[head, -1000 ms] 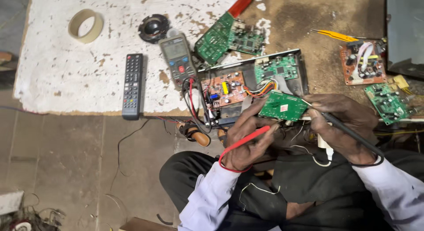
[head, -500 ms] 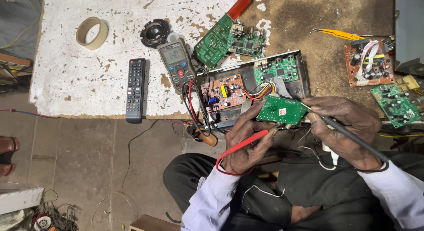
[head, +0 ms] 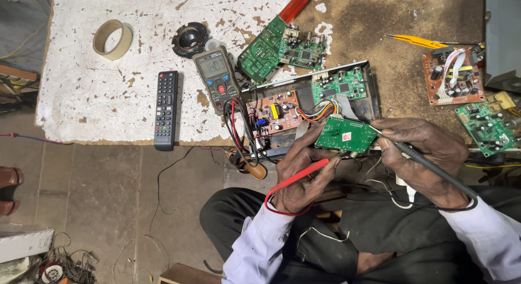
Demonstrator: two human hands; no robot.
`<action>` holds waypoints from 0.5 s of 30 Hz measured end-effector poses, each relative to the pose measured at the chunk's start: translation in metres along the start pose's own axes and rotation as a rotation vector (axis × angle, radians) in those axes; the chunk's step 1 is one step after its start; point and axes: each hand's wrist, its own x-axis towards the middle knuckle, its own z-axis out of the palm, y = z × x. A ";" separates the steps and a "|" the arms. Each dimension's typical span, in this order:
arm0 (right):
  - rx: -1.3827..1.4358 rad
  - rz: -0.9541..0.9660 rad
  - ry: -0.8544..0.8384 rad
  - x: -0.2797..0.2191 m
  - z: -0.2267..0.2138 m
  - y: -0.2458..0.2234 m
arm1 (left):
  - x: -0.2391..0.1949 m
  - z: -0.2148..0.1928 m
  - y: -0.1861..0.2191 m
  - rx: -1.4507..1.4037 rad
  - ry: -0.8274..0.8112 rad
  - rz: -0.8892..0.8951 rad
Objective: The person tests a small green circuit board using a multimeter, touching probes to various points on the board. They then use a yellow tool to adjust components on the board.
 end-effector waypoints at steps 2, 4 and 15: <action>-0.063 0.001 0.000 0.000 0.000 0.000 | 0.000 0.001 0.000 0.007 0.003 0.007; -0.025 -0.010 0.005 0.000 0.000 0.000 | 0.000 0.001 0.000 0.006 0.012 0.017; 0.118 0.046 0.028 -0.007 0.003 0.007 | 0.002 0.001 0.003 0.023 0.004 0.034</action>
